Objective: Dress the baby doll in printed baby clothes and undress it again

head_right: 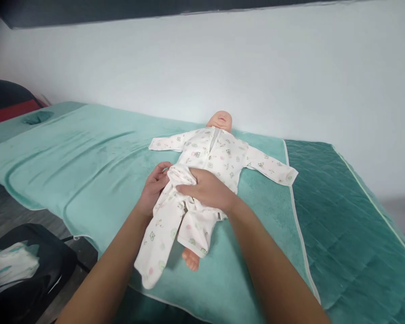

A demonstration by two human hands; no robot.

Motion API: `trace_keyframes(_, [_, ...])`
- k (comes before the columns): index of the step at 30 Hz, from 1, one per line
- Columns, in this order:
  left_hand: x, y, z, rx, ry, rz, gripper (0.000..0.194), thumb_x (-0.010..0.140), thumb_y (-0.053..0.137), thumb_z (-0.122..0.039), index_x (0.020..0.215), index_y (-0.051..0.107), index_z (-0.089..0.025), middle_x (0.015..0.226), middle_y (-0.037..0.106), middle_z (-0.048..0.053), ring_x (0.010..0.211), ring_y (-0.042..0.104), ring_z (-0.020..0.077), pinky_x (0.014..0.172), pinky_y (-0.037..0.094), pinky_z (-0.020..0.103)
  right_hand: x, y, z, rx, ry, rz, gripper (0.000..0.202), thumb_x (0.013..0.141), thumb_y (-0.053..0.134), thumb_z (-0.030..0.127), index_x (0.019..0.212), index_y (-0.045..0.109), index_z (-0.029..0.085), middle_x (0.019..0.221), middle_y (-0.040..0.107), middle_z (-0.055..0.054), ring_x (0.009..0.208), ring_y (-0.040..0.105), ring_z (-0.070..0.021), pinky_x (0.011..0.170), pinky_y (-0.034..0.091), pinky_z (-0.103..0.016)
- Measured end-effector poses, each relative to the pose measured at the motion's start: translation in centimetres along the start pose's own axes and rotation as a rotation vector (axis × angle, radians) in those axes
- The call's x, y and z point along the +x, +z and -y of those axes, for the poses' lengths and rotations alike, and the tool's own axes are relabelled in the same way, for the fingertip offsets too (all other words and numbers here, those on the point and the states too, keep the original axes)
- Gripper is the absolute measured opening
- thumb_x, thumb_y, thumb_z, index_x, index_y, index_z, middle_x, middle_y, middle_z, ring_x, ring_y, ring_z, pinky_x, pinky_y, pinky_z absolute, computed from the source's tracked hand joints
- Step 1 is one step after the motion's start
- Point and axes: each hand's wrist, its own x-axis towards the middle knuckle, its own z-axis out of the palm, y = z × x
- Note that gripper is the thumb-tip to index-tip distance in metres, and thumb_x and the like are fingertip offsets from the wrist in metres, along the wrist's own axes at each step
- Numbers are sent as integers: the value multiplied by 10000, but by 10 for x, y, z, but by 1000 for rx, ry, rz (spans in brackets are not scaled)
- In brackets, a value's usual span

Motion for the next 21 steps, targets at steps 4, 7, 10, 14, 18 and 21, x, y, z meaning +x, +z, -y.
trace_keyframes(4, [-5,7,0,106,62,123,419,809,722,-455,1151,618,-235,1112,645,41,994,603,175,839,468,259,4,-1,-9,284,15,-210,118,791,644,324,849,626,223,781,656,23,713,607,-167,618,449,-269])
trace_keyframes(7, [-7,10,-1,156,45,223,611,691,841,-355,1235,584,-242,1226,632,66,1138,576,226,948,441,296,6,-2,-14,515,51,-260,146,769,660,335,811,556,243,574,510,71,501,471,-123,483,372,-244])
trace_keyframes(10, [-7,8,-2,128,-8,154,539,701,826,-303,1190,611,-234,1178,659,63,1057,612,211,890,457,281,5,-4,-13,551,80,-245,195,760,686,366,838,556,243,570,486,77,474,425,-108,466,354,-233])
trace_keyframes(14, [-5,3,-2,-8,-44,122,537,685,813,-307,1184,631,-237,1071,679,44,876,641,180,763,482,263,-1,-8,-4,346,20,-105,246,759,720,365,937,635,217,829,653,17,705,589,-146,616,452,-250])
trace_keyframes(18, [-4,-2,0,-54,-76,94,512,721,786,-296,1205,627,-249,957,669,25,741,622,148,666,475,250,-5,-9,3,108,4,150,302,744,761,362,1003,706,217,976,718,-14,897,648,-209,750,483,-298])
trace_keyframes(21, [-4,-2,1,-34,-55,84,452,745,779,-304,1169,631,-251,952,668,21,767,626,152,685,483,252,-5,-6,2,97,10,126,272,780,728,371,1005,723,219,996,732,-15,922,657,-214,778,481,-304])
